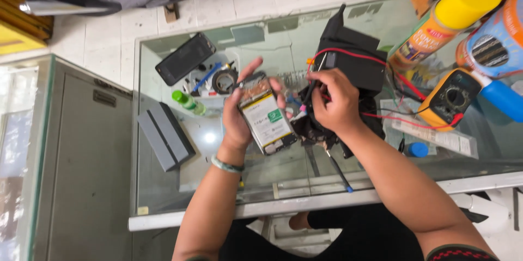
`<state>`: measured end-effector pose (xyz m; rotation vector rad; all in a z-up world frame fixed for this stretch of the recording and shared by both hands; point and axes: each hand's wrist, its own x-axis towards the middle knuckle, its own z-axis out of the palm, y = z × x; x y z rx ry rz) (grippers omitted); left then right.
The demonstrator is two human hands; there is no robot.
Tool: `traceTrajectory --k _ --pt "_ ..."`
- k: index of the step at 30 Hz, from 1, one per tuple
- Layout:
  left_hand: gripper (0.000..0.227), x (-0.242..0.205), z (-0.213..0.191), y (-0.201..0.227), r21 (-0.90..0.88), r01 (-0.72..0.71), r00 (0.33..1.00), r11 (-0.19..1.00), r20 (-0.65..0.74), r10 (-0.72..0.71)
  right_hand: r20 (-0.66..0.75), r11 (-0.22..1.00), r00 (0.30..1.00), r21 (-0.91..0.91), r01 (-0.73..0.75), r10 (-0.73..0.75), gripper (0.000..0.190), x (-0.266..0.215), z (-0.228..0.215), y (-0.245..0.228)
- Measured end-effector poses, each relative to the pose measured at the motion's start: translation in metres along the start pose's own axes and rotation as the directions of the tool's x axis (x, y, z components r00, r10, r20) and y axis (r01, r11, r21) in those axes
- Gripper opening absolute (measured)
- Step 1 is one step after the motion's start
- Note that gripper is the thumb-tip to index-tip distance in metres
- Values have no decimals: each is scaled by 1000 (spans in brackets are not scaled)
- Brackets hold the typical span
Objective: The person is disassembling a smartphone, removing screws with a precision screwdriver, and testing the battery or motherboard using a digital multimeter.
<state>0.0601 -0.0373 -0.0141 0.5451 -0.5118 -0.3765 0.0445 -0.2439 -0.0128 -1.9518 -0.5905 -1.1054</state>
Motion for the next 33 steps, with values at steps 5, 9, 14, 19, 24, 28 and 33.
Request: traceTrajectory --k 5,9,14,19,24,28,33 --pt "96 -14 -2 1 -26 17 991 1000 -134 -20 29 1000 999 25 -20 19 25 -4 3 3" --pt "100 -20 -17 -6 -131 67 985 989 -148 -87 48 997 999 76 -29 25 27 -7 5 -4" --pt "93 -18 -30 -9 -228 97 973 969 -185 -141 42 987 999 162 -12 5 33 -2 7 -13" --pt "72 -12 -19 -6 -385 83 874 919 -416 -253 61 906 951 293 -306 302 30 13 11 -20" --pt "80 -7 -12 5 -367 3 827 930 -521 -208 91 768 881 454 -452 465 25 23 31 -17" --pt "91 -9 -10 10 -309 93 772 947 -578 -264 21 681 815 537 -498 579 22 18 52 -19" --pt "78 -12 -8 7 -316 183 861 931 -405 -306 -21 916 963 316 -249 269 28 8 37 -37"
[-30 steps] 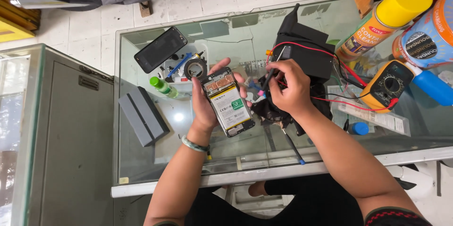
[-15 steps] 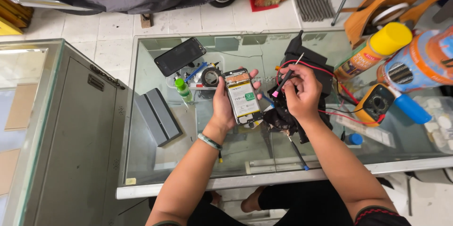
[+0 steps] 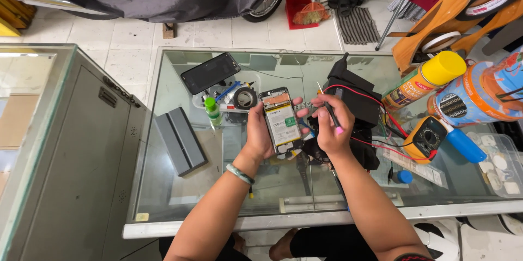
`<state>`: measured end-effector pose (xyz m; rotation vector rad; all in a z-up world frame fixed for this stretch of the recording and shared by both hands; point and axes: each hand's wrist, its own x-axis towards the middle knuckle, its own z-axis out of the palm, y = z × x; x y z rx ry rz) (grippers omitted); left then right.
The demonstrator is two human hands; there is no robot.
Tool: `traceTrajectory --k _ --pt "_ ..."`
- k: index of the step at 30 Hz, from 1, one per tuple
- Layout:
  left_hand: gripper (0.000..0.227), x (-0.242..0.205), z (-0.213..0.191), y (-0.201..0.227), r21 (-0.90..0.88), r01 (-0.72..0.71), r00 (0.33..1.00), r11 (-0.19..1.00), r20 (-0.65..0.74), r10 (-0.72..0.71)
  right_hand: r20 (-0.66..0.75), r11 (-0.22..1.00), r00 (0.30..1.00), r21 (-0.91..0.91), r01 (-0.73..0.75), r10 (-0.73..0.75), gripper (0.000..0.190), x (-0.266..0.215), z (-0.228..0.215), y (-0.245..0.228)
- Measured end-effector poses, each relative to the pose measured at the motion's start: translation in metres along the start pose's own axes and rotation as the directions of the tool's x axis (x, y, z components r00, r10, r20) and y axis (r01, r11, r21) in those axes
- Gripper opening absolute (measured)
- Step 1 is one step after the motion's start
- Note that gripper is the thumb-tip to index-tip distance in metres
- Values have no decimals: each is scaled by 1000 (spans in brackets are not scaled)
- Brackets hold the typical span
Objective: The person is disassembling a smartphone, removing screws with a precision screwdriver, and testing the battery or motherboard using a digital multimeter.
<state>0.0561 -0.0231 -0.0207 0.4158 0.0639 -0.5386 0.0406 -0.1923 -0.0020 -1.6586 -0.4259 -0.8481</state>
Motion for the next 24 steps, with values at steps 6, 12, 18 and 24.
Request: traceTrajectory --k 6,12,18,24 --pt "71 17 -33 -20 44 -35 974 998 225 24 -18 993 993 -1 118 -118 25 -5 -15 18" --pt "48 21 -47 -30 11 -101 955 995 282 93 25 984 998 171 44 -49 23 -8 -21 15" --pt "37 12 -33 -24 62 -235 941 970 263 211 75 985 987 107 132 -140 23 -4 -15 -5" --pt "35 3 -30 -32 71 -261 945 963 223 240 85 947 945 -32 320 -317 14 0 -13 -10"
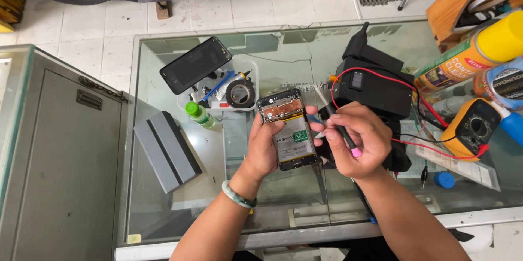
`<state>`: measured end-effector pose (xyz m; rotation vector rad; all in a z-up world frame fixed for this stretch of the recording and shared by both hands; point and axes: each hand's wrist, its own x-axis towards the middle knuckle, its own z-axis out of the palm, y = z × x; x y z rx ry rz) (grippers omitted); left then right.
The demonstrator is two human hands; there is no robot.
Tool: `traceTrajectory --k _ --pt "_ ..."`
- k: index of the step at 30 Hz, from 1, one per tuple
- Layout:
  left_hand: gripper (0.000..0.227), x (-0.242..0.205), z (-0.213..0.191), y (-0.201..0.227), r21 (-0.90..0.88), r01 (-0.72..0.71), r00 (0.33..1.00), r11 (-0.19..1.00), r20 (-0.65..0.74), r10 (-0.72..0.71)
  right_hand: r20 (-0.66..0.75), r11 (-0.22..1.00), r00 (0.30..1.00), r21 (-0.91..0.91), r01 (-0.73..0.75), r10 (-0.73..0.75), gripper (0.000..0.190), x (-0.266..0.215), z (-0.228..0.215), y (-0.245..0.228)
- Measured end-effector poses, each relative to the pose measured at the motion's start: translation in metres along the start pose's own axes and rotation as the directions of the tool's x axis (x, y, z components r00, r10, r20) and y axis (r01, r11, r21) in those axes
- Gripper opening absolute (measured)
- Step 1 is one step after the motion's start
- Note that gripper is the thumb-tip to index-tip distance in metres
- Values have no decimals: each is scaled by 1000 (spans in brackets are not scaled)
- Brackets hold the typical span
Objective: The person is disassembling a smartphone, removing screws with a precision screwdriver, and testing the battery or motherboard using a digital multimeter.
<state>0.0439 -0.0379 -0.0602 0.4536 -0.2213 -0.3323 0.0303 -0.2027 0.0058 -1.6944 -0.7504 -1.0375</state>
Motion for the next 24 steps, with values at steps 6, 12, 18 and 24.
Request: traceTrajectory --k 6,12,18,24 --pt "36 -5 15 6 71 -40 999 997 12 40 -92 987 995 155 -35 50 13 -12 6 -1" --pt "38 -8 13 4 97 -54 997 994 55 49 -162 972 983 231 -51 90 19 -15 12 -5" --pt "32 -7 25 7 170 -96 994 981 72 85 -174 978 983 210 -21 58 23 -17 11 -1" --pt "31 -7 31 9 231 -123 992 965 62 112 -182 987 983 160 19 11 27 -21 8 3"
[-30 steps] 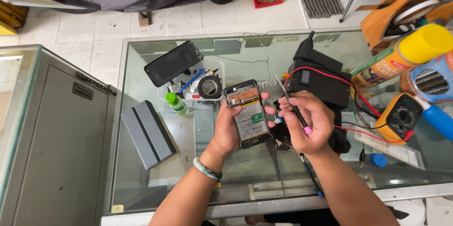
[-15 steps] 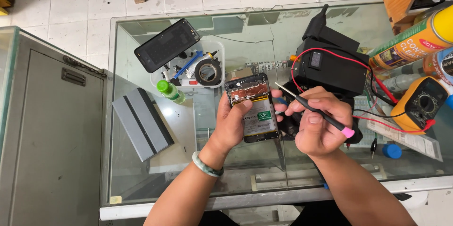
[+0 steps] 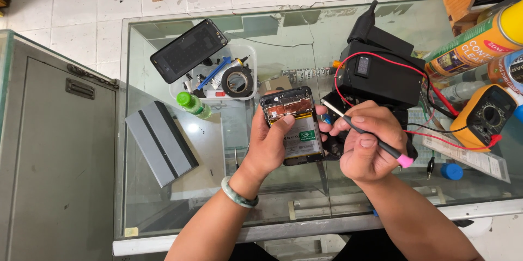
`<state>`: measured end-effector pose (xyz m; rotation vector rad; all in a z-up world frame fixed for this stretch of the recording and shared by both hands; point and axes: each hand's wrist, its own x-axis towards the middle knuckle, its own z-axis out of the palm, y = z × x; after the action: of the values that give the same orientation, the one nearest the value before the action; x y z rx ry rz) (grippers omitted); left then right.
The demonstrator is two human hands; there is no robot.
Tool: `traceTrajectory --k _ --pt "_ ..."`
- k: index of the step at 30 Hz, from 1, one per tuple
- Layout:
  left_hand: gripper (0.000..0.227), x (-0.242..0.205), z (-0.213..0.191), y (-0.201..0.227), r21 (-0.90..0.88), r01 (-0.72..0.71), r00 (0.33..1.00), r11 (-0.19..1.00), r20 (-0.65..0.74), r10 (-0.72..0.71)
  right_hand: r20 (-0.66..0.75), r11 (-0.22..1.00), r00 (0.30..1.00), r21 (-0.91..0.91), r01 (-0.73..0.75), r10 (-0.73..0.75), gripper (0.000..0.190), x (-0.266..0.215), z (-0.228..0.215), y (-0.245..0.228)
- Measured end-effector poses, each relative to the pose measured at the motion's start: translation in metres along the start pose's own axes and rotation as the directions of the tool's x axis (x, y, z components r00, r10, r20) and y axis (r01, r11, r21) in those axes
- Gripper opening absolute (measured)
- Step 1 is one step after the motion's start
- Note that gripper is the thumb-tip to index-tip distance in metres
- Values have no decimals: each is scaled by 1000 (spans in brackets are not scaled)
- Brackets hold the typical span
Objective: The person is disassembling a smartphone, removing screws with a precision screwdriver, and testing the battery or motherboard using a digital multimeter.
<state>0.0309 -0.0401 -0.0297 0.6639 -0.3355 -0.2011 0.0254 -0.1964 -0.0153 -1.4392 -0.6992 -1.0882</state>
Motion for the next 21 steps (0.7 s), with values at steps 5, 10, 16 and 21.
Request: traceTrajectory --k 5,10,16,21 --pt "29 -1 3 2 53 -32 999 998 -11 32 15 998 1000 -55 26 -25 25 6 -1 -6" --pt "28 -2 3 3 50 -60 998 997 -6 60 115 976 988 -178 123 -103 27 11 1 -13" --pt "50 0 2 11 32 -37 998 999 43 36 149 982 987 -172 79 -53 44 14 4 -15" --pt "79 8 -1 11 -82 47 998 996 35 -44 168 955 986 -295 29 22 22 28 7 -22"
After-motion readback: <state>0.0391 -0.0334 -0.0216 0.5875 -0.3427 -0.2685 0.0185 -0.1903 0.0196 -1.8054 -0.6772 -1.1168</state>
